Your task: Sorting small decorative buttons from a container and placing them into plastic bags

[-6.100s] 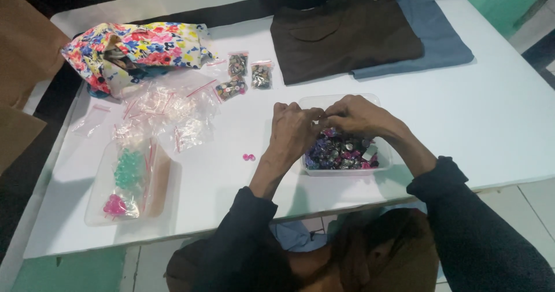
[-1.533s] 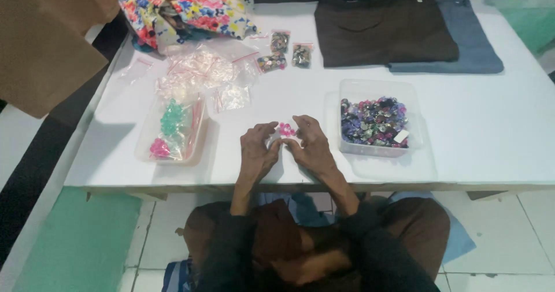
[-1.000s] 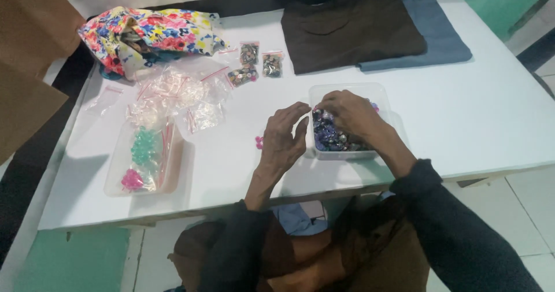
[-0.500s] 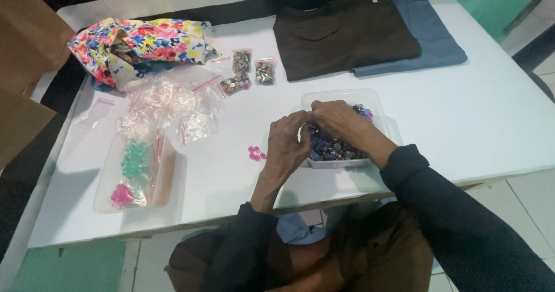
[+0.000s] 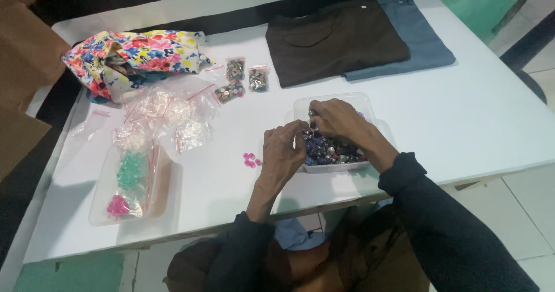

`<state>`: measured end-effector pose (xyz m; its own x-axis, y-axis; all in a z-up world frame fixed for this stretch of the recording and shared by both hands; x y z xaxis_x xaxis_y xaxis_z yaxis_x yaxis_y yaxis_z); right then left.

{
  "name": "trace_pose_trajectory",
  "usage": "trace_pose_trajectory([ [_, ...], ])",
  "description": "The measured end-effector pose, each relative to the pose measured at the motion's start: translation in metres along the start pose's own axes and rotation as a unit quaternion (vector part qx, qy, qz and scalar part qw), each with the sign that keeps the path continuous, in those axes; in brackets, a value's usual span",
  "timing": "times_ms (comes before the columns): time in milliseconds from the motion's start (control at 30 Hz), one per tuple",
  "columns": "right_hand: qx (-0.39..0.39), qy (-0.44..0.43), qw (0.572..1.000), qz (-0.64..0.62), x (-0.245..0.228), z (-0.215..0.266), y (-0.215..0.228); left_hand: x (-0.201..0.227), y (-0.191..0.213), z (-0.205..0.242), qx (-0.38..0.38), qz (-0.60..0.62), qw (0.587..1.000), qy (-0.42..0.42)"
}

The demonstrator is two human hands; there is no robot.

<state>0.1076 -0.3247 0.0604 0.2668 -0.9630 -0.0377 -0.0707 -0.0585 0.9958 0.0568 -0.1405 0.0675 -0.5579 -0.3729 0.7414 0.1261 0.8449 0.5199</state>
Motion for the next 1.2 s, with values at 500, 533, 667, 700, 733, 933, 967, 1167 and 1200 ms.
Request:
trace_pose_trajectory([
  [500, -0.085, 0.018, 0.996, 0.03, -0.018, -0.001, 0.005, -0.008, -0.007, -0.001, -0.012, -0.006, 1.0, 0.004],
  [533, -0.086, 0.019, 0.996, 0.031, -0.018, -0.002, 0.005, -0.006, -0.006, -0.002, -0.011, -0.005, 1.0, 0.004],
  [667, -0.101, 0.018, 0.994, 0.042, -0.017, -0.003, 0.005, -0.001, -0.005, -0.002, -0.012, -0.012, 1.0, 0.006],
  [700, -0.108, 0.027, 0.992, 0.052, -0.017, -0.004, 0.006, 0.001, -0.005, -0.002, -0.012, -0.013, 1.0, 0.005],
  [733, -0.109, 0.028, 0.992, 0.051, -0.017, -0.004, 0.0, 0.001, -0.004, 0.0, -0.013, -0.013, 1.0, 0.007],
  [933, -0.121, -0.001, 0.992, 0.03, -0.014, 0.0, 0.0, 0.005, -0.003, 0.0, -0.011, -0.01, 1.0, 0.009],
  [967, -0.093, -0.012, 0.996, -0.005, -0.008, -0.003, -0.003, 0.002, -0.003, 0.0, -0.016, -0.006, 1.0, 0.015],
  [1167, -0.061, -0.07, 0.934, -0.346, 0.0, 0.023, 0.043, 0.001, -0.005, -0.015, -0.038, -0.054, 0.998, 0.005],
  [1200, -0.061, -0.074, 0.885, -0.456, 0.003, 0.025, 0.043, 0.002, -0.005, -0.02, -0.052, -0.092, 0.994, 0.0],
])
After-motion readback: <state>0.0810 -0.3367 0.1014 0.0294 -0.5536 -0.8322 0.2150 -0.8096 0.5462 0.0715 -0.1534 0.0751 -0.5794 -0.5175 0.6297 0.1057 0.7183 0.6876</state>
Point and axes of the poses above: each hand's wrist, its own z-axis away from the middle knuckle, its own y-axis out of the back of the hand, x = y × z, the point moved 3 cm from there along -z, towards the middle knuckle, and after that the axes turned 13 degrees about z, right-handed, at the moved point
